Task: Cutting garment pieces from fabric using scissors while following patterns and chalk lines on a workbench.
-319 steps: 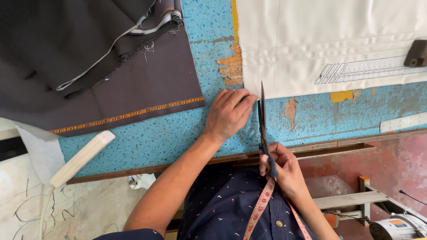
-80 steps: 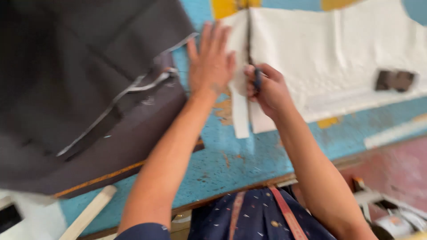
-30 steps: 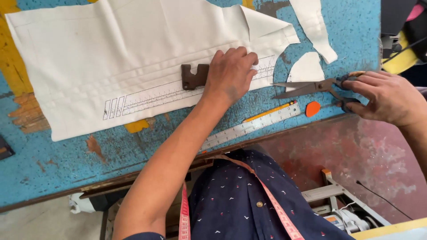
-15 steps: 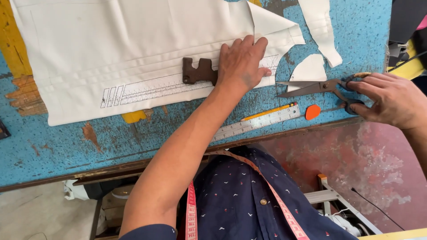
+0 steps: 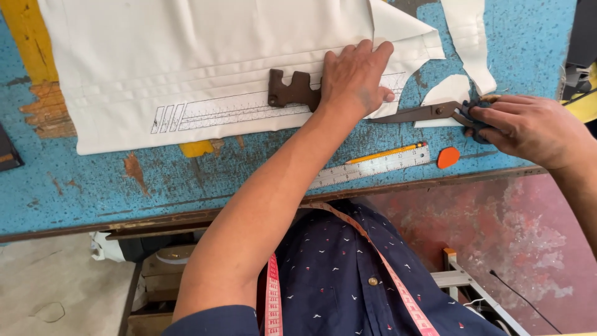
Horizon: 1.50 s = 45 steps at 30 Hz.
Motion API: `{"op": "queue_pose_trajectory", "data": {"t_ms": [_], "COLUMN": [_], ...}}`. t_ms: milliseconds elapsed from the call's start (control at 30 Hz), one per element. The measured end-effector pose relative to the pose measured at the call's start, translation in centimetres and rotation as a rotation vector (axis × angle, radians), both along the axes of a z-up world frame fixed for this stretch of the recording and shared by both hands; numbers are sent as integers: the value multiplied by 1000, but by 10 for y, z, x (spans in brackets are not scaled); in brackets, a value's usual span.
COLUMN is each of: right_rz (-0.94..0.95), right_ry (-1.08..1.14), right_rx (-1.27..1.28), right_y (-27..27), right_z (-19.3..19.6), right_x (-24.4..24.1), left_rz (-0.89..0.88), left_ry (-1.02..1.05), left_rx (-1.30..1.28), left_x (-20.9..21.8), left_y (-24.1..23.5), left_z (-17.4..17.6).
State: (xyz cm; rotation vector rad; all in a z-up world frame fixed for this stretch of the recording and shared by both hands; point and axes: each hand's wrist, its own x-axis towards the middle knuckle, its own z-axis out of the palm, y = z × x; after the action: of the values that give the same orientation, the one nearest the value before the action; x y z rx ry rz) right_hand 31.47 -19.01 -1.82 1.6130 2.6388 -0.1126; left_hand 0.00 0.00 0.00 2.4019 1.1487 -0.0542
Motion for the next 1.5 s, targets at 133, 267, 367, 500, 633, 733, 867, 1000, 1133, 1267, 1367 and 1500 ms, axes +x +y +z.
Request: {"op": "queue_pose_trajectory", "data": {"t_ms": [133, 267, 367, 500, 633, 733, 867, 1000, 1133, 1267, 1367, 1500], "right_rz": [18, -1, 58, 77, 34, 53, 26, -4, 10, -10, -59, -58], "right_ry": [-54, 35, 74, 55, 52, 70, 19, 29, 78, 234, 203, 73], "right_rx": [12, -1, 25, 63, -13, -12, 87, 74, -17, -23, 30, -10], "right_y": [6, 24, 30, 28, 37, 41, 35, 40, 42, 29, 29, 33], "right_z": [0, 20, 4, 5, 13, 5, -30, -26, -29, -22, 0, 11], "right_x": [3, -34, -31, -34, -57, -67, -52, -68, -60, -47, -71, -83], "left_rz": [1, -2, -4, 10, 18, 34, 44, 57, 72, 57, 55, 34], "left_ry": [4, 10, 14, 27, 16, 34, 23, 19, -18, -19, -41, -26], "left_rx": [0, 5, 6, -14, -17, -41, -31, -15, 4, 0, 14, -2], "left_x": [1, 3, 3, 2, 2, 0, 0, 4, 6, 11, 9, 9], "left_y": [1, 2, 3, 2, 1, 1, -1, -1, 2, 2, 4, 6], "left_z": [-1, -1, -4, 4, 5, 12, 10, -1, -11, -16, -16, -14]}}
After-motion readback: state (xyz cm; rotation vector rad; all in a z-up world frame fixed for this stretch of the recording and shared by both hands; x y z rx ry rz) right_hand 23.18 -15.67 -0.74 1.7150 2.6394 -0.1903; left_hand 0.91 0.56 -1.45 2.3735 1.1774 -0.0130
